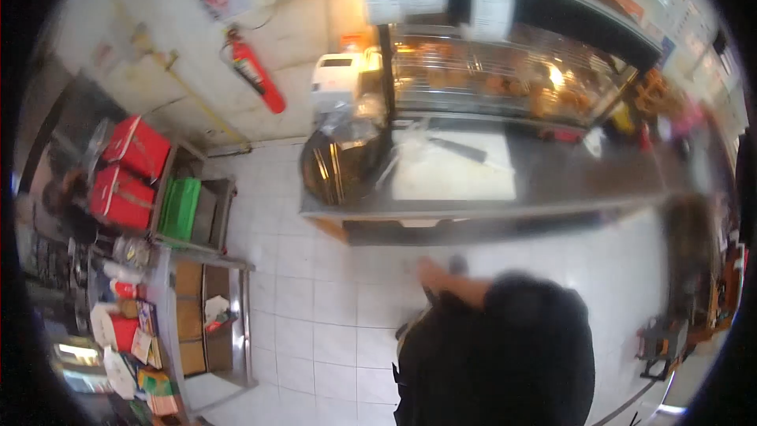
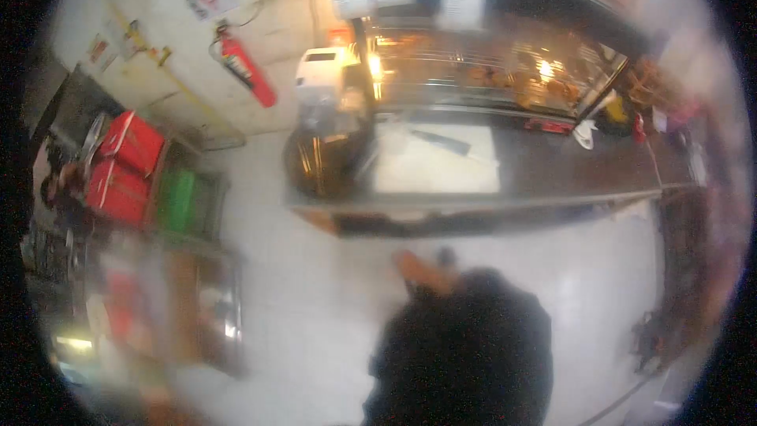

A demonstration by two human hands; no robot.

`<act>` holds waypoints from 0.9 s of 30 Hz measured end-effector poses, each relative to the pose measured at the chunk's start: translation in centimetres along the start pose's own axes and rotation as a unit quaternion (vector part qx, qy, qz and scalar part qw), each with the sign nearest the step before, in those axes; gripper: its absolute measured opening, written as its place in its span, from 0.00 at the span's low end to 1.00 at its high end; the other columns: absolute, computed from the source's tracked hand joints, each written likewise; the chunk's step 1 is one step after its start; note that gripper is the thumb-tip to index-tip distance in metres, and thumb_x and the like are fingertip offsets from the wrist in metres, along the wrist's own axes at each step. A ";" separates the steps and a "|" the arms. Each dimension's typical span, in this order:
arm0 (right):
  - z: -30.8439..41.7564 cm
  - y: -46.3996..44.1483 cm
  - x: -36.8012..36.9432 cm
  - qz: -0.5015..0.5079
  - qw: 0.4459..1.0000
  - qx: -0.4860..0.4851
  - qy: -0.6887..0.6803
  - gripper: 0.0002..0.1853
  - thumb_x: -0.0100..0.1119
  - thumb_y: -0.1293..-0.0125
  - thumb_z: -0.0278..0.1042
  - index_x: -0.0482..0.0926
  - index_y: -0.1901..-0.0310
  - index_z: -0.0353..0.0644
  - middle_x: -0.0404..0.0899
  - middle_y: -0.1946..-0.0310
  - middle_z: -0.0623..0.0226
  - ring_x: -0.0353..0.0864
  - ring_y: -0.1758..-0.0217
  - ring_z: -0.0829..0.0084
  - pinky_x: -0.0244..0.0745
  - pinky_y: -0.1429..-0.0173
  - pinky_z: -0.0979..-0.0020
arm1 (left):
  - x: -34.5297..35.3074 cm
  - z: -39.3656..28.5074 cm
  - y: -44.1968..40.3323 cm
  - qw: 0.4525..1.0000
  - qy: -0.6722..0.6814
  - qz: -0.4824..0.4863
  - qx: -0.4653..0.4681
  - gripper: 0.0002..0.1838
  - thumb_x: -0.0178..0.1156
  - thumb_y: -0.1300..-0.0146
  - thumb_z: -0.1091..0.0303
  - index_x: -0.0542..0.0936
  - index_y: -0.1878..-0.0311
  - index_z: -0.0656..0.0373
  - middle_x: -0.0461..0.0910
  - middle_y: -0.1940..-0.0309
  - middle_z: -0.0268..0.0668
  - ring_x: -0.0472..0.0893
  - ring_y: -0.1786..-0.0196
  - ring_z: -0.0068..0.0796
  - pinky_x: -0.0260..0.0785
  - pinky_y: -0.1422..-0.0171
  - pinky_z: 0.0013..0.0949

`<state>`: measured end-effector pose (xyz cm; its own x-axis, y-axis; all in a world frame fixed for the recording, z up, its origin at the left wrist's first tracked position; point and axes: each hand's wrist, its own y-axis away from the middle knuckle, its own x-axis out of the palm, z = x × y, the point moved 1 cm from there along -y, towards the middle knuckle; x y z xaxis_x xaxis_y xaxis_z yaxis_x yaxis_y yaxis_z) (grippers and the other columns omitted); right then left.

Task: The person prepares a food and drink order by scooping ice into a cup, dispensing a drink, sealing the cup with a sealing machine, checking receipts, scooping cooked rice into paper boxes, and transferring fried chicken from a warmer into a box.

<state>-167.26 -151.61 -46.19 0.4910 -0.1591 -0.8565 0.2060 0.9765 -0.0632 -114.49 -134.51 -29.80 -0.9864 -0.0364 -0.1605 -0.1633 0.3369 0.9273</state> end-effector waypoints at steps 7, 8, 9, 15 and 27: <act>12.2 -1.4 -3.1 0.433 0.818 -0.010 -0.380 0.11 0.60 0.33 0.35 0.84 0.58 0.36 0.84 0.58 0.49 0.83 0.51 0.52 0.78 0.49 0.52 | -4.7 0.2 -5.6 0.978 0.203 0.006 0.057 0.10 0.60 0.33 0.59 0.82 0.57 0.54 0.83 0.64 0.33 0.82 0.60 0.36 0.76 0.60 0.46; 14.5 -3.3 -3.5 0.464 0.762 0.031 -0.450 0.11 0.61 0.34 0.35 0.85 0.60 0.36 0.85 0.60 0.49 0.84 0.53 0.53 0.79 0.51 0.53 | -5.8 -1.8 -7.6 0.969 0.231 0.009 0.092 0.09 0.61 0.33 0.60 0.83 0.59 0.54 0.83 0.66 0.33 0.82 0.61 0.36 0.76 0.61 0.46; 14.2 -5.5 -0.5 0.476 0.737 0.054 -0.477 0.11 0.63 0.35 0.35 0.85 0.60 0.36 0.85 0.62 0.52 0.84 0.54 0.56 0.79 0.52 0.54 | -8.6 -6.6 -9.8 0.952 -0.036 0.008 0.303 0.10 0.62 0.37 0.61 0.84 0.56 0.53 0.84 0.64 0.33 0.83 0.60 0.34 0.76 0.59 0.42; 27.4 -19.9 13.4 0.363 0.843 -0.271 -0.290 0.08 0.64 0.37 0.35 0.85 0.63 0.40 0.85 0.66 0.60 0.84 0.59 0.59 0.78 0.55 0.55 | -23.4 -22.8 -14.1 0.872 0.323 -0.050 0.364 0.19 0.55 0.29 0.63 0.76 0.38 0.56 0.84 0.48 0.37 0.84 0.50 0.31 0.74 0.51 0.34; 105.7 -54.6 25.4 0.106 0.908 -0.327 -0.239 0.09 0.58 0.31 0.36 0.83 0.57 0.41 0.84 0.64 0.50 0.84 0.58 0.48 0.77 0.53 0.53 | -31.9 -0.7 -4.4 0.946 0.179 -0.184 0.197 0.09 0.54 0.32 0.66 0.78 0.52 0.54 0.82 0.67 0.37 0.85 0.61 0.38 0.79 0.65 0.38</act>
<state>-76.54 -224.31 -10.38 0.8051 0.1499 -0.5738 -0.4051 0.8457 -0.3474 -82.29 -135.50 -28.54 -0.8189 -0.5126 -0.2581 -0.5471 0.5613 0.6210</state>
